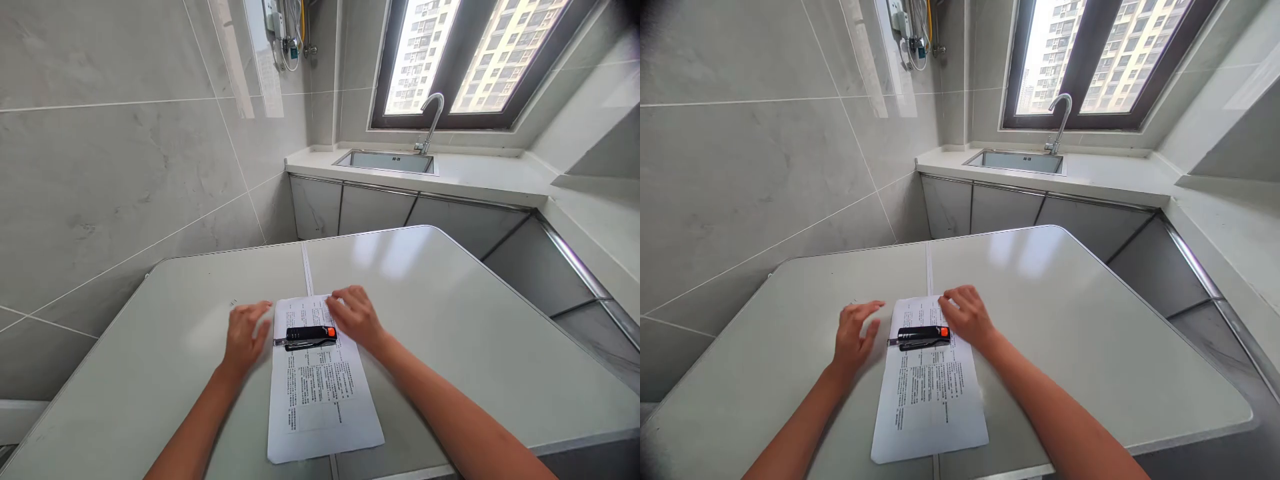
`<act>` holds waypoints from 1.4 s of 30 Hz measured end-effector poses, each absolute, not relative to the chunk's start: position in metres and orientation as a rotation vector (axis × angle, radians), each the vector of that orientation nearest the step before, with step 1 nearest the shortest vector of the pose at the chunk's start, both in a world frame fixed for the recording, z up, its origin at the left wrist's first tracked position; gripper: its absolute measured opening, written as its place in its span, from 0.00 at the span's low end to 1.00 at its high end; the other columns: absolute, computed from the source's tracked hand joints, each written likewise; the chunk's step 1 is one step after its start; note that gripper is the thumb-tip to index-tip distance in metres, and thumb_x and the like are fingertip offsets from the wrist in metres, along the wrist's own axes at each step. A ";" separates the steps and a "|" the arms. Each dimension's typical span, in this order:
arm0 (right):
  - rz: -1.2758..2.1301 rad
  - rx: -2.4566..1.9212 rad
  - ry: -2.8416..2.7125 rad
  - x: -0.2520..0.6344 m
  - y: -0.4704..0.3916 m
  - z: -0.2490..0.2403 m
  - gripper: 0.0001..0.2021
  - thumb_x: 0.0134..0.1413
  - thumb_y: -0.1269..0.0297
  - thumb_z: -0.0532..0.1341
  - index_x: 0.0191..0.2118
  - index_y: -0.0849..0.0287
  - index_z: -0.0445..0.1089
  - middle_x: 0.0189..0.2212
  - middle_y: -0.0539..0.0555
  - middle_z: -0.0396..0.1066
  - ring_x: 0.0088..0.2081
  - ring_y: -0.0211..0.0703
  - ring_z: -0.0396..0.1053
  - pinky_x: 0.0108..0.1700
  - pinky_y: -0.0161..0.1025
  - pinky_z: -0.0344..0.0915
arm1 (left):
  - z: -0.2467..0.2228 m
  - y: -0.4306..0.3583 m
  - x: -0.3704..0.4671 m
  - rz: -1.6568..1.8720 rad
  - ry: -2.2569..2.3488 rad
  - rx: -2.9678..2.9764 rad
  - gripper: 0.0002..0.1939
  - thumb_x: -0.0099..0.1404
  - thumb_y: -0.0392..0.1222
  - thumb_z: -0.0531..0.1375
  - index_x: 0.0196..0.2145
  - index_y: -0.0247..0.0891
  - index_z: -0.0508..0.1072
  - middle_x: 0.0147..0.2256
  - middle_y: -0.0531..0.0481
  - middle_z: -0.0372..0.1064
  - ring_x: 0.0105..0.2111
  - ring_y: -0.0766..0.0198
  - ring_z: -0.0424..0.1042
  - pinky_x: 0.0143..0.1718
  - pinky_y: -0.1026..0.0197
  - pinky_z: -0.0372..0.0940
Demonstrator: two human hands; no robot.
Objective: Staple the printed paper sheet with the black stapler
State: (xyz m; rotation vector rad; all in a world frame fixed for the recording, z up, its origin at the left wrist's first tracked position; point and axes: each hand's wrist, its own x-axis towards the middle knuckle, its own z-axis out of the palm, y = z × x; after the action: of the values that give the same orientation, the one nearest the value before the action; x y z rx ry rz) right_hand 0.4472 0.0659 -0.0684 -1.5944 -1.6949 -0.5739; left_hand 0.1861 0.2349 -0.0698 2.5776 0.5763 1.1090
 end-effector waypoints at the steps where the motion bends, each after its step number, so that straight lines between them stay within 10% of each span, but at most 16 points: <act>1: -0.487 -1.711 -1.613 0.464 0.068 -0.071 0.09 0.65 0.72 0.57 0.40 0.54 0.75 0.37 0.56 0.76 0.41 0.48 0.70 0.46 0.48 0.65 | -0.069 0.246 0.184 1.163 0.775 2.558 0.11 0.73 0.43 0.56 0.50 0.44 0.74 0.49 0.42 0.75 0.50 0.49 0.70 0.56 0.43 0.61; 7: -0.065 -2.060 -1.171 0.536 0.069 -0.099 0.08 0.55 0.68 0.60 0.30 0.55 0.77 0.29 0.53 0.75 0.36 0.48 0.71 0.41 0.44 0.66 | -0.088 0.298 0.170 0.945 1.299 2.509 0.19 0.72 0.44 0.53 0.55 0.38 0.75 0.61 0.36 0.63 0.61 0.43 0.62 0.62 0.39 0.61; 27: -0.019 -1.740 -1.433 0.502 0.063 -0.082 0.11 0.68 0.61 0.57 0.42 0.55 0.77 0.41 0.57 0.73 0.45 0.51 0.70 0.48 0.49 0.69 | -0.090 0.283 0.173 0.894 1.147 2.296 0.15 0.69 0.38 0.54 0.41 0.39 0.82 0.45 0.42 0.78 0.45 0.51 0.75 0.52 0.47 0.68; 42: 0.441 -1.509 -1.956 0.423 0.060 -0.082 0.12 0.64 0.64 0.62 0.52 0.52 0.66 0.42 0.57 0.72 0.44 0.51 0.68 0.44 0.48 0.68 | -0.073 0.217 0.214 0.742 0.615 0.696 0.12 0.55 0.41 0.76 0.36 0.36 0.80 0.41 0.49 0.73 0.39 0.70 0.73 0.48 0.68 0.72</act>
State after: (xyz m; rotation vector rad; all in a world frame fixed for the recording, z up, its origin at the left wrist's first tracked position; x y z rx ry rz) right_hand 0.4228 0.0595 -0.0822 -1.5091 -1.9563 0.4405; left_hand 0.2137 0.2173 -0.0726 0.6963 0.6150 0.7420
